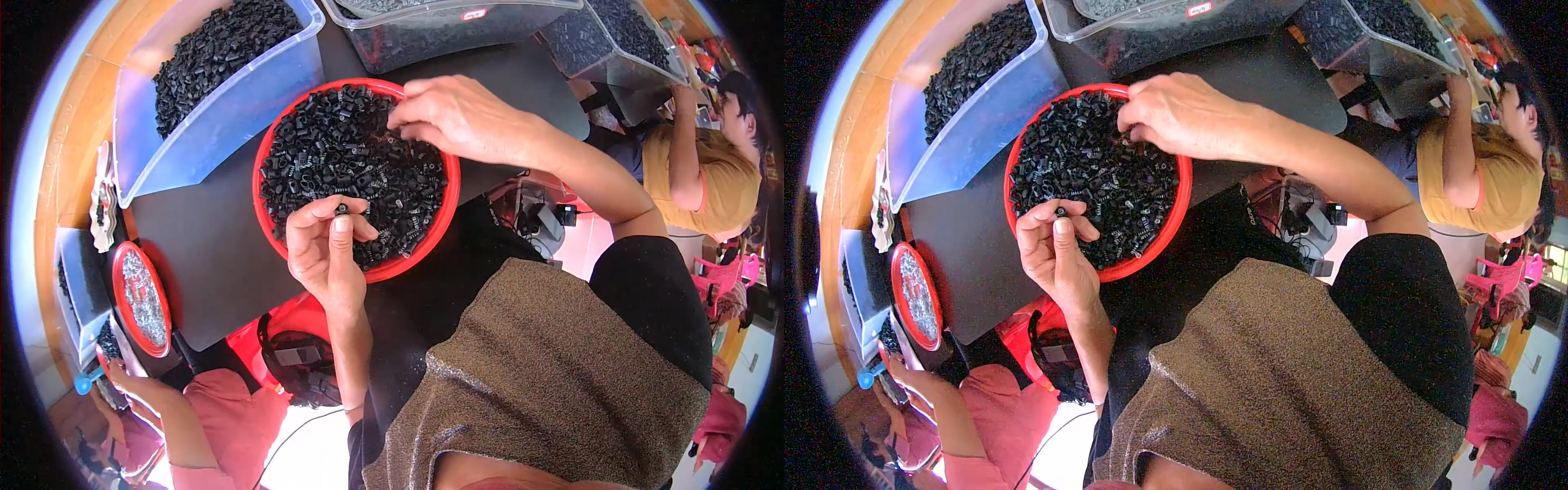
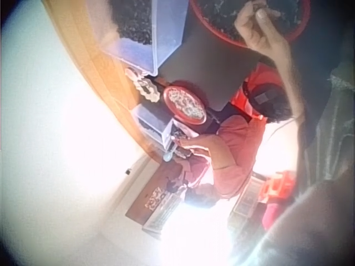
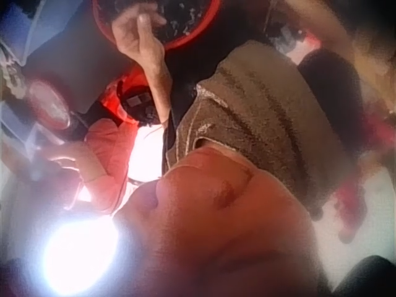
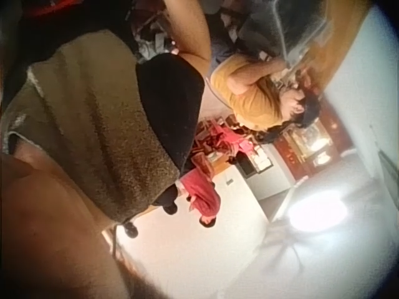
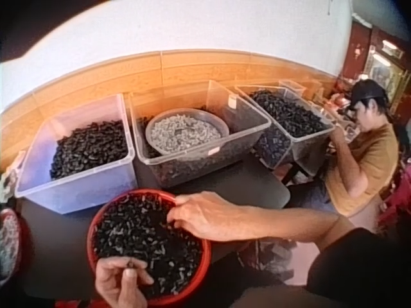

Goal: The person sorts small black plastic parts by hand, picking through them in a bowl.

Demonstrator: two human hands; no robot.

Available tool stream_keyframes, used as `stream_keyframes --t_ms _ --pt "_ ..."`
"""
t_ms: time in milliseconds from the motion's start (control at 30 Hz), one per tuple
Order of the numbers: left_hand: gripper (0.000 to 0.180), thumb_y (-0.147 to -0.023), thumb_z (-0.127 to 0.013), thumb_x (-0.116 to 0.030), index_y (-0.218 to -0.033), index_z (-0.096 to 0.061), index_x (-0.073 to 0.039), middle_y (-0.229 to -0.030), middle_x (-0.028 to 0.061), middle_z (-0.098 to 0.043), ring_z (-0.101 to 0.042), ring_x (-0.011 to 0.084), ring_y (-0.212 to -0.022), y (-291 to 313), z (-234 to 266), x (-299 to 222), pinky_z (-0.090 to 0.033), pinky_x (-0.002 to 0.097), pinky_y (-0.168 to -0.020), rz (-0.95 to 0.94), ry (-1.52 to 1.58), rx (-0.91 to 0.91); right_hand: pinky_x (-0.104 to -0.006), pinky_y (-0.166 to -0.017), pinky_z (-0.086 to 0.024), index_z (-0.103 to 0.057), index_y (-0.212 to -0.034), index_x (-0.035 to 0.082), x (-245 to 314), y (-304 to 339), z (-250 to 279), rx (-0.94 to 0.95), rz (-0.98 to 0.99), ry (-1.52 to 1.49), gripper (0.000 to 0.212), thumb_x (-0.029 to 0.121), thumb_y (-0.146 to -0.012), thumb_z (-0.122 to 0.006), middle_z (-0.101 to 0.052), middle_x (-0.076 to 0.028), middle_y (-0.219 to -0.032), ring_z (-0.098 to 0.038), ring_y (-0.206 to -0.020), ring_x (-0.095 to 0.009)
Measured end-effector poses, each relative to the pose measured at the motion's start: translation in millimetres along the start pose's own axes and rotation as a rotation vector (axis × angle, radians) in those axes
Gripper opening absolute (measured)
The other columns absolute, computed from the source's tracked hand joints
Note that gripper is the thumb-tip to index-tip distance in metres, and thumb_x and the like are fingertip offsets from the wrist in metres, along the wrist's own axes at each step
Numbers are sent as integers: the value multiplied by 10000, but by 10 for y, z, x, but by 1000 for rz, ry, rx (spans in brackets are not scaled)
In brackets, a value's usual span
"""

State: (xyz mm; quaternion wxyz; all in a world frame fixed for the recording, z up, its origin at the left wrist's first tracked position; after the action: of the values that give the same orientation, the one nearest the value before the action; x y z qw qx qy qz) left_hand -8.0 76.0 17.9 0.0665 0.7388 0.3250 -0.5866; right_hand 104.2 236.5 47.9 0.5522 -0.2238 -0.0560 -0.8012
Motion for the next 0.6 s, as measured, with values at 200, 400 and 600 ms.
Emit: stream_keyframes --t_ms 200,400,600 --pt "145 -905 -538 20 -1047 -521 -5 -911 174 -640 -585 130 -612 -14 -9 -8 -477 224 -563 -9 9 -3 -409 -705 -528 -634 -1035 -7 317 191 -282 -37 -29 -42 232 102 -831 -626 -620 -137 -895 -630 -824 -328" --pt "134 -902 -543 15 -1033 -521 -4 -901 180 -642 -581 134 -601 -14 12 8 -479 226 -555 -21 47 -31 -361 -709 -537 -620 -1045 32 650 127 -280 -332 141 -354 348 -79 -716 -594 -617 -122 -981 -626 -909 -294" --pt "137 -901 -543 16 -1036 -522 -4 -903 177 -641 -576 132 -591 -12 8 -3 -481 227 -553 -35 38 -40 -401 -647 -522 -667 -822 62 7 41 81 -348 -57 -14 63 95 -768 -668 -603 -94 -812 -632 -741 -297"
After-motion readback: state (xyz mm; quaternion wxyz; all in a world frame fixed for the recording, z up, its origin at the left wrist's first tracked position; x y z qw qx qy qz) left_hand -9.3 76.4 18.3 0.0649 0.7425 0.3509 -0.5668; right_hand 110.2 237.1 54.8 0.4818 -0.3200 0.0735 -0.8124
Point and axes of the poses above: each hand's wrist, its own y-axis away from the middle knuckle, its own z-axis out of the back of the hand, x = y × z, the point moved 7 cm from there along -y, towards the middle knuckle
